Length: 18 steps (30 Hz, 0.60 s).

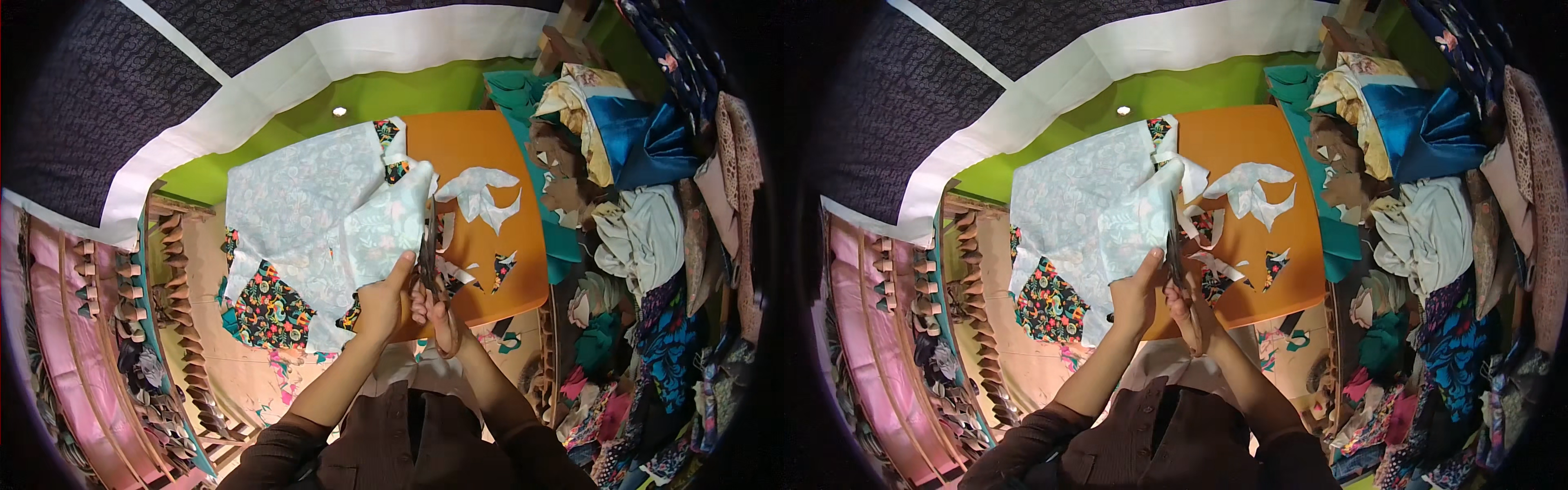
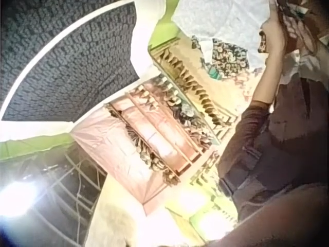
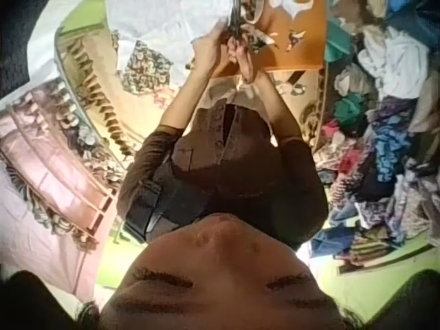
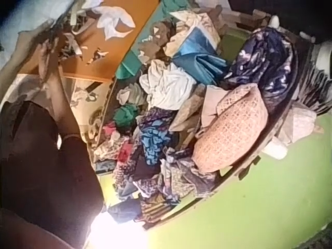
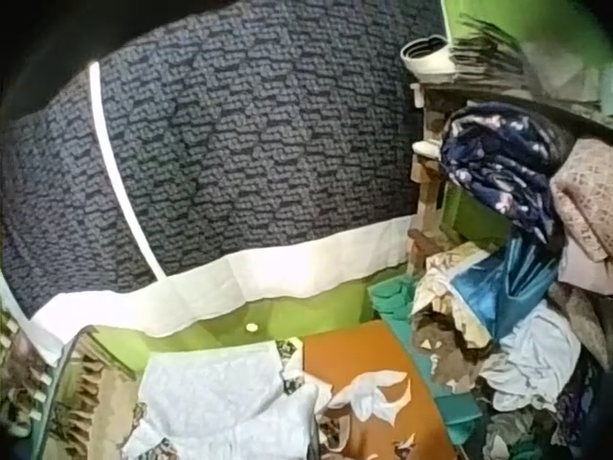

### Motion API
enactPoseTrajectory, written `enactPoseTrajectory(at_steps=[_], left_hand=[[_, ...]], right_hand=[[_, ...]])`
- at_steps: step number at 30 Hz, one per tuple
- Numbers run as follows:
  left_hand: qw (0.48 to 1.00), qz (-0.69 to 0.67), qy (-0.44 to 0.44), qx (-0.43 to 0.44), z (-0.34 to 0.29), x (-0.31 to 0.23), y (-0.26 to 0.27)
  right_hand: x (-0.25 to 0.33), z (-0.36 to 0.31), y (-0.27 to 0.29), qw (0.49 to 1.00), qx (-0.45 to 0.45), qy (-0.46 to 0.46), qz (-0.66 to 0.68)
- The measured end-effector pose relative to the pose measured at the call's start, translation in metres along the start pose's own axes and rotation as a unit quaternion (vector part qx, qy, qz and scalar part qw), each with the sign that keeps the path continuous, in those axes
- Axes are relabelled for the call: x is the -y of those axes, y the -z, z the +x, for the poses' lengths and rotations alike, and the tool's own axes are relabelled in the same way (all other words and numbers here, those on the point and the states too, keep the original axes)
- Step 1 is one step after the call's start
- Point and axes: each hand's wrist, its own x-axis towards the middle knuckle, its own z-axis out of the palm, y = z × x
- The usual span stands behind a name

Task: Cutting fabric with scissors on a table.

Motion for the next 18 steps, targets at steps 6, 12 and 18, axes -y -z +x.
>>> enactPoseTrajectory(at_steps=[6, 12, 18], left_hand=[[0.999, 0.037, -0.012, -0.012, -0.009, -0.001, -0.006], [0.984, 0.162, -0.068, -0.020, -0.001, 0.017, 0.000], [0.987, 0.156, -0.043, 0.000, -0.005, 0.013, -0.010]], right_hand=[[0.018, 0.000, 0.008, 0.998, 0.005, -0.005, 0.059], [0.026, 0.001, 0.018, 0.999, 0.026, -0.023, 0.020], [0.025, -0.004, 0.030, 0.993, 0.059, -0.072, 0.072]])
